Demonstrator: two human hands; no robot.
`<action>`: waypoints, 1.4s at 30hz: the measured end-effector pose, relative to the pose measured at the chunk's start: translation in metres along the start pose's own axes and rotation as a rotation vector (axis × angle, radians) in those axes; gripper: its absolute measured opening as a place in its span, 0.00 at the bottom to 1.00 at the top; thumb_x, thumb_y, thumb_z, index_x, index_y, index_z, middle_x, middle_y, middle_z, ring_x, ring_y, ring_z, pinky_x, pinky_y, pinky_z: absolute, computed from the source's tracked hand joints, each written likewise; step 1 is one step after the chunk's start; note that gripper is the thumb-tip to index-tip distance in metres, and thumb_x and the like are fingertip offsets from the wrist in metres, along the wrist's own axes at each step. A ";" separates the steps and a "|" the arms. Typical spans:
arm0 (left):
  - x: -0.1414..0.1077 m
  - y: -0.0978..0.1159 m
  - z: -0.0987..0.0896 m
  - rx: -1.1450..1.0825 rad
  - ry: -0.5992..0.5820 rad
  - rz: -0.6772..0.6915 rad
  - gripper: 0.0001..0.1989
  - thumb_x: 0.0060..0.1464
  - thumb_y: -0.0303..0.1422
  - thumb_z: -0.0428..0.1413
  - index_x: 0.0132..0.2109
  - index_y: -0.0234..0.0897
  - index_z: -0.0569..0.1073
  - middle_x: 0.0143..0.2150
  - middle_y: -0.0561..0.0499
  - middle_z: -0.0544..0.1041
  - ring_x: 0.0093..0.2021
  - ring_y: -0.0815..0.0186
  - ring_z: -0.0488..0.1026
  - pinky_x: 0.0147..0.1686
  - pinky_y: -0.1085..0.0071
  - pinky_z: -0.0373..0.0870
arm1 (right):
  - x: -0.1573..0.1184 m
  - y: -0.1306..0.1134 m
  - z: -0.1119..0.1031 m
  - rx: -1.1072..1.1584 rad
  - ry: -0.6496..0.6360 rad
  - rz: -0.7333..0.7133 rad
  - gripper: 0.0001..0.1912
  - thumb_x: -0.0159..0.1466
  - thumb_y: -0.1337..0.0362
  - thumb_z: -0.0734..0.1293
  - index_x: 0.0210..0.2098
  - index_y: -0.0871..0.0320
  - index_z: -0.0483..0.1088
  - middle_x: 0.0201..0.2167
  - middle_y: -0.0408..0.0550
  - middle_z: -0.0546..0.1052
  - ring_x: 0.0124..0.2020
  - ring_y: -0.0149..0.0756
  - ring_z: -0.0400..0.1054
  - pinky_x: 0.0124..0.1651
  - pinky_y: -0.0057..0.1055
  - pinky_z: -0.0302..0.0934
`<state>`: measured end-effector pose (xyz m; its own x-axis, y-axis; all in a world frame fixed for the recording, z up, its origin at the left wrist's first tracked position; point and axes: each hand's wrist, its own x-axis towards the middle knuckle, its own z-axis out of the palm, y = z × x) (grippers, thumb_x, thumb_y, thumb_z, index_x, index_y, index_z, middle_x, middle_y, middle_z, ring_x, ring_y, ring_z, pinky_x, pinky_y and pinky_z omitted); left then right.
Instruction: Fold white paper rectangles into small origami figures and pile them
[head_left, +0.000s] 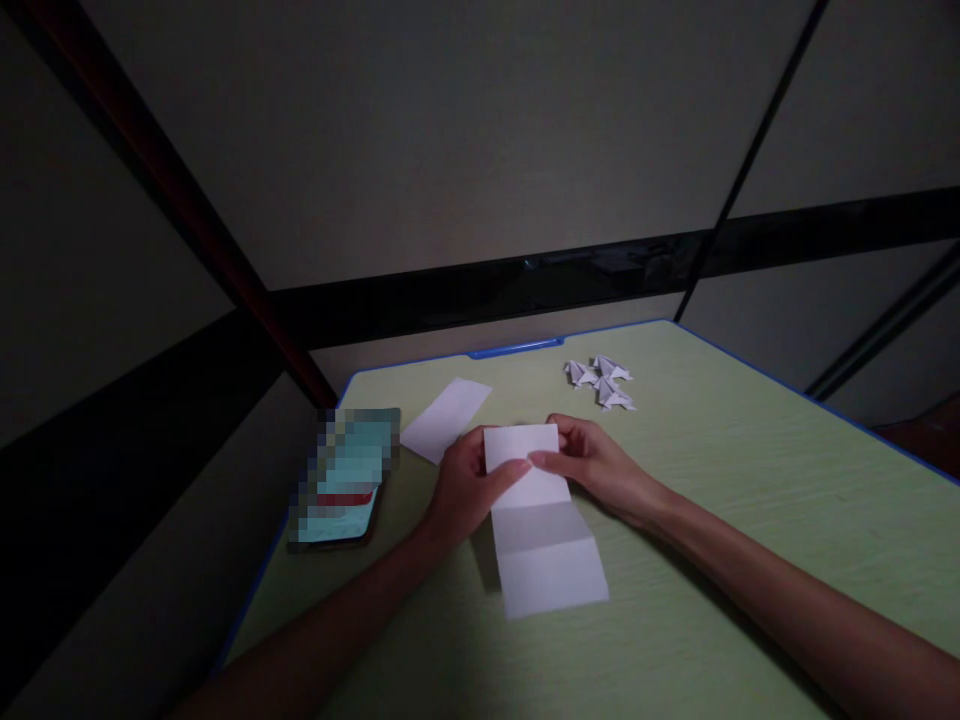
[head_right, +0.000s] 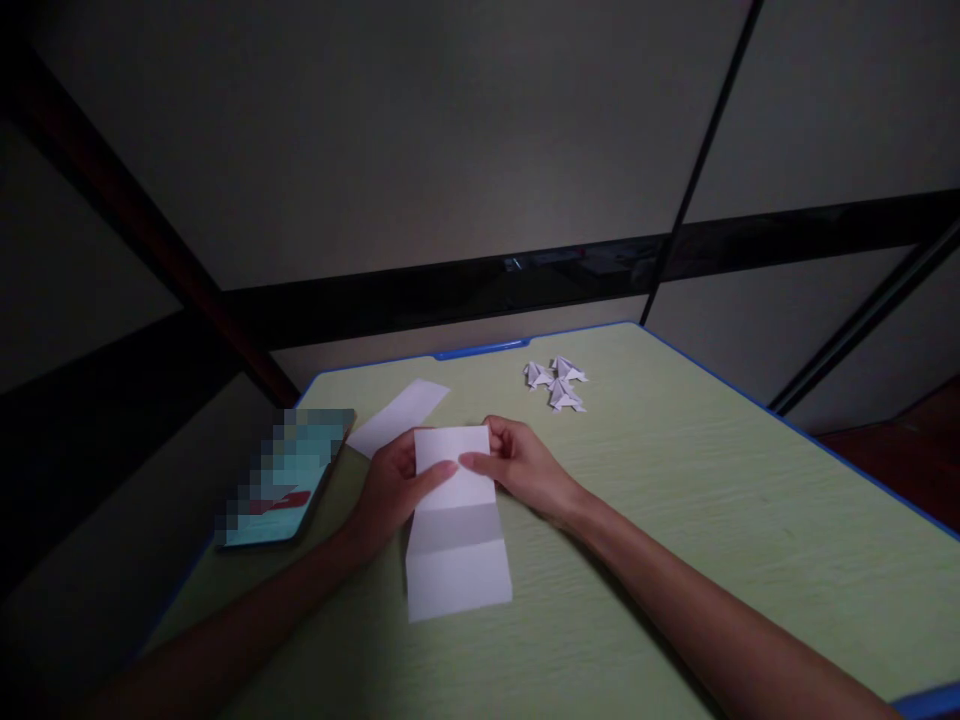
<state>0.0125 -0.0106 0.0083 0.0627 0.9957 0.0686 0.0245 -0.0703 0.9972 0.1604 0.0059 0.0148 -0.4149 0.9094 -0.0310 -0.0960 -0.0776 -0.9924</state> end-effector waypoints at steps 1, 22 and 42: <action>0.000 -0.001 0.000 -0.014 -0.053 -0.020 0.12 0.37 0.29 0.58 0.34 0.32 0.69 0.27 0.53 0.73 0.25 0.71 0.69 0.23 0.77 0.63 | 0.000 0.000 0.001 -0.020 0.027 -0.042 0.16 0.45 0.64 0.69 0.21 0.60 0.55 0.16 0.36 0.62 0.17 0.21 0.54 0.19 0.21 0.46; 0.003 -0.007 -0.001 0.042 -0.087 -0.025 0.17 0.45 0.40 0.49 0.17 0.33 0.60 0.15 0.58 0.57 0.17 0.76 0.53 0.18 0.77 0.48 | -0.010 0.004 0.002 -0.665 0.244 -0.553 0.09 0.52 0.68 0.63 0.26 0.58 0.55 0.17 0.36 0.57 0.16 0.22 0.50 0.16 0.21 0.45; 0.005 -0.014 -0.006 -0.231 0.060 -0.016 0.14 0.44 0.40 0.53 0.22 0.32 0.65 0.18 0.55 0.63 0.20 0.73 0.58 0.21 0.76 0.54 | -0.007 0.009 0.006 -0.330 0.076 -0.299 0.11 0.52 0.64 0.64 0.33 0.59 0.58 0.23 0.41 0.66 0.22 0.27 0.60 0.22 0.24 0.55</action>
<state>0.0068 -0.0039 -0.0052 0.0049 0.9989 0.0472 -0.2040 -0.0452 0.9779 0.1570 -0.0032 0.0073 -0.3436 0.9005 0.2666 0.0975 0.3165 -0.9436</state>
